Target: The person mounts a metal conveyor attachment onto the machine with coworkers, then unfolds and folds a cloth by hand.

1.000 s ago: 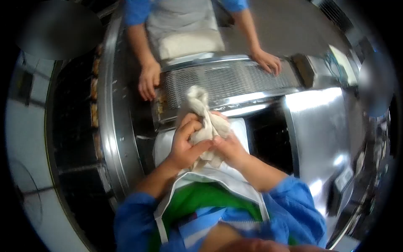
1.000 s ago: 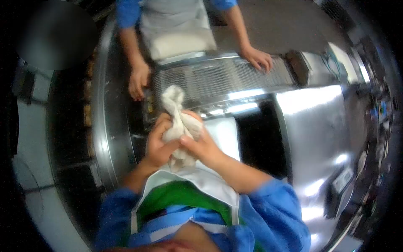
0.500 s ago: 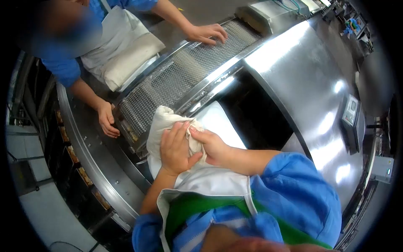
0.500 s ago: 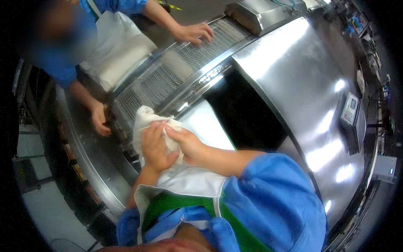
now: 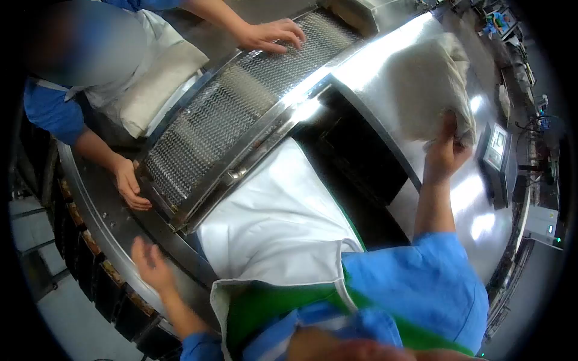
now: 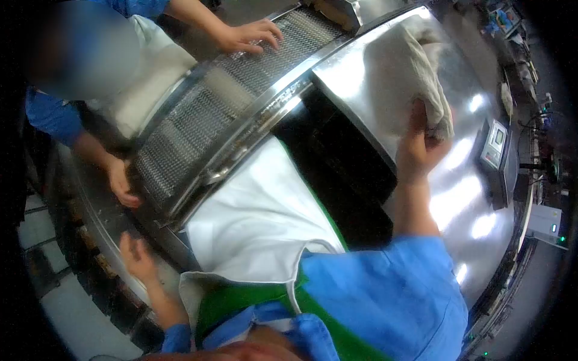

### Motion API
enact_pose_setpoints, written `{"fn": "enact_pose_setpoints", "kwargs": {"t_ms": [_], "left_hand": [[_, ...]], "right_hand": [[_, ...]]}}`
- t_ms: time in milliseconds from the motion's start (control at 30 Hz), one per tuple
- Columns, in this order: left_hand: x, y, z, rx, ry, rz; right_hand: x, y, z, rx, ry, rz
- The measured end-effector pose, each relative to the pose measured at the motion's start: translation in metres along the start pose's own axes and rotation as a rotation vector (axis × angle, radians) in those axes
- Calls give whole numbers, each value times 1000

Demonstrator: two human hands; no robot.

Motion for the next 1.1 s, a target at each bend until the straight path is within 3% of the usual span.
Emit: {"fn": "enact_pose_setpoints", "kwargs": {"t_ms": [100, 133, 167, 233, 267, 333, 433, 600, 767, 1067, 1100], "left_hand": [[24, 39, 6, -55, 138, 198], [38, 48, 5, -117, 151, 215], [49, 54, 3, -178, 166, 233], [50, 64, 5, -159, 170, 305], [51, 66, 5, -145, 172, 378], [59, 66, 5, -121, 196, 383], [75, 64, 9, -84, 211, 402], [82, 54, 14, -24, 269, 439], [97, 49, 12, -11, 287, 493], [79, 40, 41, -73, 37, 599], [79, 37, 42, -33, 79, 622]], "right_hand": [[-18, -1, 15, 93, 372, -675], [-13, -12, 10, 129, 244, -949], [-38, -11, 1, 255, -44, -754], [-23, -30, -6, 548, -478, -805], [-27, -33, -8, 553, -482, -807], [-42, -39, -9, 489, -203, -825], [-65, -42, 9, 398, -55, -818], [-111, -61, 17, 583, -86, -918], [-136, -81, 15, 616, -17, -1130], [-135, -93, 24, 724, -71, -1097], [-132, -94, 27, 770, -99, -1104]]}}
Point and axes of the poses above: each hand's wrist, its own z-axis towards the middle knuckle, its own y-axis out of the back of the hand, x = y × z, the point moved 1 cm from there along z, towards the middle knuckle, and after that the axes turned 12 degrees about x, right-handed, at the moved point
